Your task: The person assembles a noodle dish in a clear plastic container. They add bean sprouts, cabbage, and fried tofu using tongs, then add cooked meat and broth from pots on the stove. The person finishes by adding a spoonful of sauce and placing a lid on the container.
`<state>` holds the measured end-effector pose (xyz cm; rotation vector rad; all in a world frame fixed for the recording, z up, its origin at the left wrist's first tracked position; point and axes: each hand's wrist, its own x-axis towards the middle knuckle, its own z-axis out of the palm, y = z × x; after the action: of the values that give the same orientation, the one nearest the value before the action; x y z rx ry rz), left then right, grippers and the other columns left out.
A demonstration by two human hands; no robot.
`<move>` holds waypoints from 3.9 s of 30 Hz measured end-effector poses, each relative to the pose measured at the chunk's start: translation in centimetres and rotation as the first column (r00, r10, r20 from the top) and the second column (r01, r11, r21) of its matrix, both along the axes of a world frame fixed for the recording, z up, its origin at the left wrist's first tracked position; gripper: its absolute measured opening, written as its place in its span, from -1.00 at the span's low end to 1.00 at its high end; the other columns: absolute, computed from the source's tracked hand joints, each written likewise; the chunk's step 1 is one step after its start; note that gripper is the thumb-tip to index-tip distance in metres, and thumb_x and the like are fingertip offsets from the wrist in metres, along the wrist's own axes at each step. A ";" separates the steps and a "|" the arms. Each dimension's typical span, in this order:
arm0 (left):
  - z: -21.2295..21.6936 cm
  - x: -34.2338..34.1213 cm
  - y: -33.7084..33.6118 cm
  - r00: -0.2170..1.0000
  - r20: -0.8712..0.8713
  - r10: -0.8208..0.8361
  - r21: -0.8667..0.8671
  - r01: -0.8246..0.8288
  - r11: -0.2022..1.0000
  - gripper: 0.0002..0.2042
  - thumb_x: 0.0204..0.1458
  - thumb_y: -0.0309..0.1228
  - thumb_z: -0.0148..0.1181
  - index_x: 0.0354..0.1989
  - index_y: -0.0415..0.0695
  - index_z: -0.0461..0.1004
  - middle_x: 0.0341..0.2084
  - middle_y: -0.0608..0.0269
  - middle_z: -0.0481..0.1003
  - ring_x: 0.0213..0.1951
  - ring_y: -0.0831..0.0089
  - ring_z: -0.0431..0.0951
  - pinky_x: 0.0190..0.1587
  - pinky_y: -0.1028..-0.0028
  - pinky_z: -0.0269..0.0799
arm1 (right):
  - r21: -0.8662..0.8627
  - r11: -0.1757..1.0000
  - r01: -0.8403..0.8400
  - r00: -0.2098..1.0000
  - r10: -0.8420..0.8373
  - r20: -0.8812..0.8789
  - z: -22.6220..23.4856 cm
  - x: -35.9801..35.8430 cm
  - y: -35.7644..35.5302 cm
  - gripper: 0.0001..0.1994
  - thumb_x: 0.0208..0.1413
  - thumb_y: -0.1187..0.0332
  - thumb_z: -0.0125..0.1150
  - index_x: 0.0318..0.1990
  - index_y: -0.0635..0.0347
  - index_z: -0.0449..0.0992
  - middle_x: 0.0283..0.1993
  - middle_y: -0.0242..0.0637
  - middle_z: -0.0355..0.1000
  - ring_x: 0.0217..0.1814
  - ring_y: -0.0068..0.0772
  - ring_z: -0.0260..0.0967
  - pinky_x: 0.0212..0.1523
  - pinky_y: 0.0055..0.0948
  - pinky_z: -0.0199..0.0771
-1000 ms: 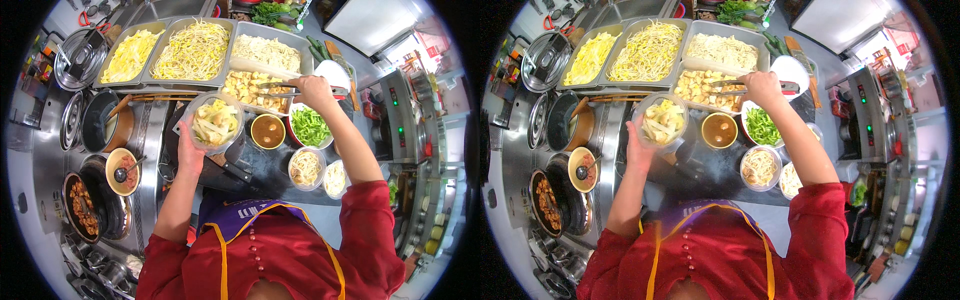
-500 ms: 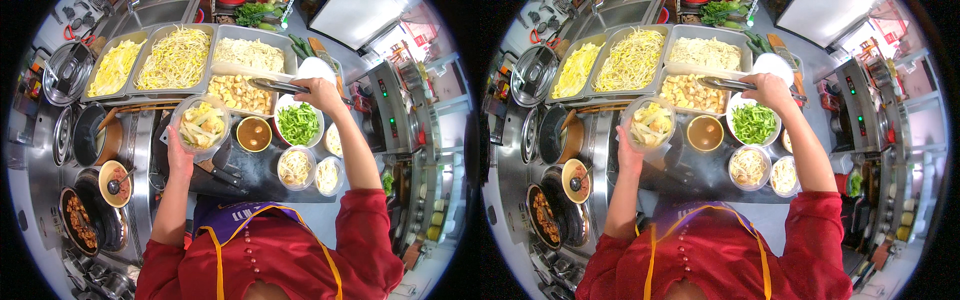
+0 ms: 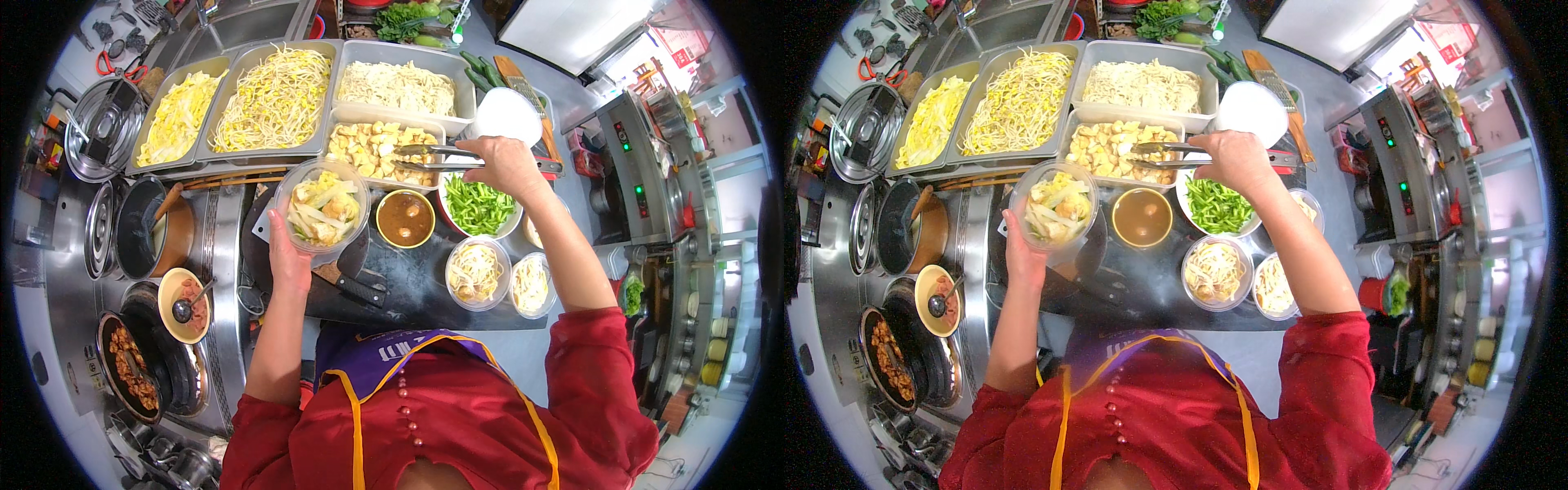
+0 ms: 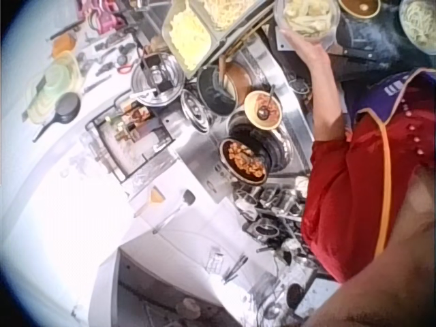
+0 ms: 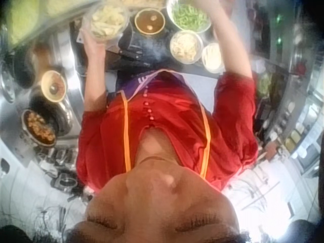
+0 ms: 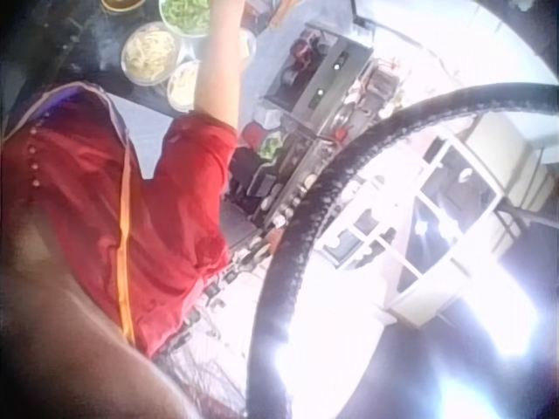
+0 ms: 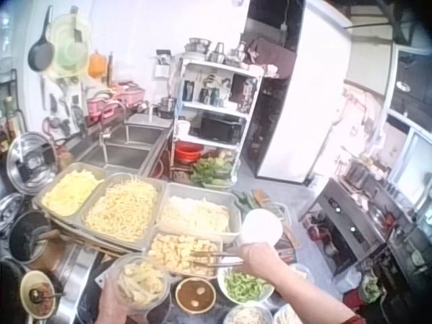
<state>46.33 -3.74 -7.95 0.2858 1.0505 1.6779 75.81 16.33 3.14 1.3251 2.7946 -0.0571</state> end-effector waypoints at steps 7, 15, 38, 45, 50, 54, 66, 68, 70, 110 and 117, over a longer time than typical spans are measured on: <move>0.2 0.4 -0.2 1.000 -0.024 0.012 -0.013 -0.012 1.000 -0.29 0.27 0.21 -0.26 0.42 -0.07 0.08 0.35 0.15 0.18 0.35 0.21 0.23 0.28 0.09 0.28 | 0.091 0.994 0.052 0.991 -0.062 0.115 -1.0 -1.2 0.6 -0.52 -0.12 0.11 0.45 0.04 -0.20 0.58 -0.28 -0.27 0.60 -0.17 -0.26 0.58 -0.16 -0.23 0.53; -0.1 0.6 -0.5 0.999 0.001 0.039 -0.035 -0.039 0.999 -0.35 0.32 0.14 -0.29 0.40 -0.09 0.12 0.34 0.16 0.19 0.33 0.22 0.24 0.28 0.13 0.29 | -0.030 0.994 0.109 0.994 -0.108 0.021 1.5 -0.5 0.5 -0.53 -0.13 0.16 0.46 0.04 -0.15 0.60 -0.23 -0.20 0.60 -0.17 -0.15 0.56 -0.12 -0.21 0.52; 2.7 1.4 1.3 0.984 -0.065 -0.168 0.059 0.171 0.983 -0.33 0.35 0.12 -0.43 0.40 -0.17 0.08 0.32 0.08 0.21 0.33 0.24 0.23 0.35 0.23 0.16 | -0.031 0.976 -0.215 0.973 0.211 -0.096 12.8 -3.7 -7.7 -0.52 -0.20 0.30 0.47 0.00 -0.03 0.62 -0.29 -0.26 0.57 -0.23 -0.18 0.53 -0.20 -0.24 0.49; 3.8 0.3 2.5 0.969 -0.067 -0.238 0.051 0.242 0.969 -0.36 0.36 0.09 -0.44 0.39 -0.15 0.13 0.29 0.11 0.25 0.31 0.26 0.27 0.32 0.24 0.21 | 0.056 0.971 -0.232 0.972 0.234 -0.022 11.4 -7.2 -9.0 -0.60 -0.09 0.20 0.42 -0.02 -0.09 0.61 -0.33 -0.25 0.59 -0.25 -0.24 0.58 -0.21 -0.28 0.54; 5.0 -1.9 3.0 0.970 -0.069 -0.232 0.092 0.238 0.967 -0.39 0.35 0.08 -0.37 0.36 -0.12 0.15 0.25 0.14 0.29 0.24 0.30 0.35 0.20 0.28 0.37 | 0.117 0.960 -0.253 0.965 0.260 -0.047 11.6 -9.7 -9.1 -0.55 -0.12 0.17 0.43 0.01 -0.09 0.59 -0.34 -0.27 0.58 -0.25 -0.26 0.58 -0.20 -0.29 0.53; 5.5 -3.6 3.7 0.977 -0.108 -0.185 -0.012 0.185 0.983 -0.37 0.36 0.08 -0.39 0.38 -0.15 0.14 0.28 0.11 0.26 0.29 0.28 0.29 0.30 0.25 0.26 | 0.065 0.970 -0.235 0.971 0.238 -0.038 13.5 -10.6 -8.9 -0.49 -0.20 0.23 0.48 0.04 -0.10 0.60 -0.24 -0.32 0.59 -0.19 -0.26 0.57 -0.15 -0.29 0.54; 4.5 -8.1 6.2 0.990 -0.099 -0.103 0.115 0.115 0.987 -0.43 0.35 0.03 -0.22 0.34 -0.15 0.16 0.23 0.15 0.32 0.22 0.34 0.40 0.18 0.32 0.44 | 0.147 0.989 0.026 0.992 -0.007 -0.129 15.2 -7.7 -2.7 -0.44 -0.30 0.35 0.50 0.03 0.00 0.61 -0.07 -0.21 0.58 -0.23 -0.13 0.55 -0.19 -0.29 0.53; 4.5 -8.6 6.6 0.993 -0.078 -0.085 0.084 0.092 0.992 -0.43 0.35 0.02 -0.22 0.34 -0.16 0.16 0.24 0.14 0.31 0.23 0.35 0.39 0.20 0.32 0.42 | 0.156 0.981 0.119 0.992 -0.112 -0.054 14.6 -8.2 -1.4 -0.45 -0.28 0.35 0.49 0.02 0.00 0.61 -0.04 -0.21 0.57 -0.22 -0.12 0.54 -0.18 -0.30 0.54; 4.5 -8.9 7.0 0.990 -0.108 -0.092 0.064 0.099 0.993 -0.43 0.35 0.02 -0.22 0.35 -0.16 0.15 0.26 0.14 0.29 0.24 0.35 0.37 0.21 0.32 0.40 | 0.115 0.993 -0.004 0.985 0.023 -0.169 14.0 -9.3 -1.3 -0.45 -0.29 0.38 0.51 0.02 0.00 0.61 -0.10 -0.22 0.59 -0.21 -0.15 0.56 -0.18 -0.29 0.54; 7.2 -12.8 11.6 0.995 -0.074 0.067 -0.006 -0.068 0.998 -0.35 0.33 0.15 -0.44 0.41 -0.04 0.09 0.34 0.14 0.18 0.35 0.14 0.21 0.26 0.03 0.29 | -0.042 0.998 -0.047 0.973 0.056 0.226 2.6 -9.6 5.8 -0.53 -0.19 0.14 0.49 -0.01 -0.23 0.61 -0.33 -0.36 0.59 -0.23 -0.28 0.58 -0.24 -0.27 0.53; 7.1 -12.5 11.0 0.995 -0.064 0.074 0.004 -0.074 0.997 -0.35 0.34 0.13 -0.42 0.41 -0.08 0.09 0.34 0.14 0.19 0.35 0.16 0.21 0.26 0.05 0.28 | 0.047 0.998 -0.047 0.989 0.040 0.145 1.0 -10.9 5.2 -0.53 -0.14 0.11 0.47 0.02 -0.19 0.60 -0.33 -0.37 0.59 -0.19 -0.30 0.58 -0.23 -0.27 0.50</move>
<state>33.80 7.30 -0.87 0.3071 1.1194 1.7454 64.91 21.57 4.18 1.2246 2.7188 0.1070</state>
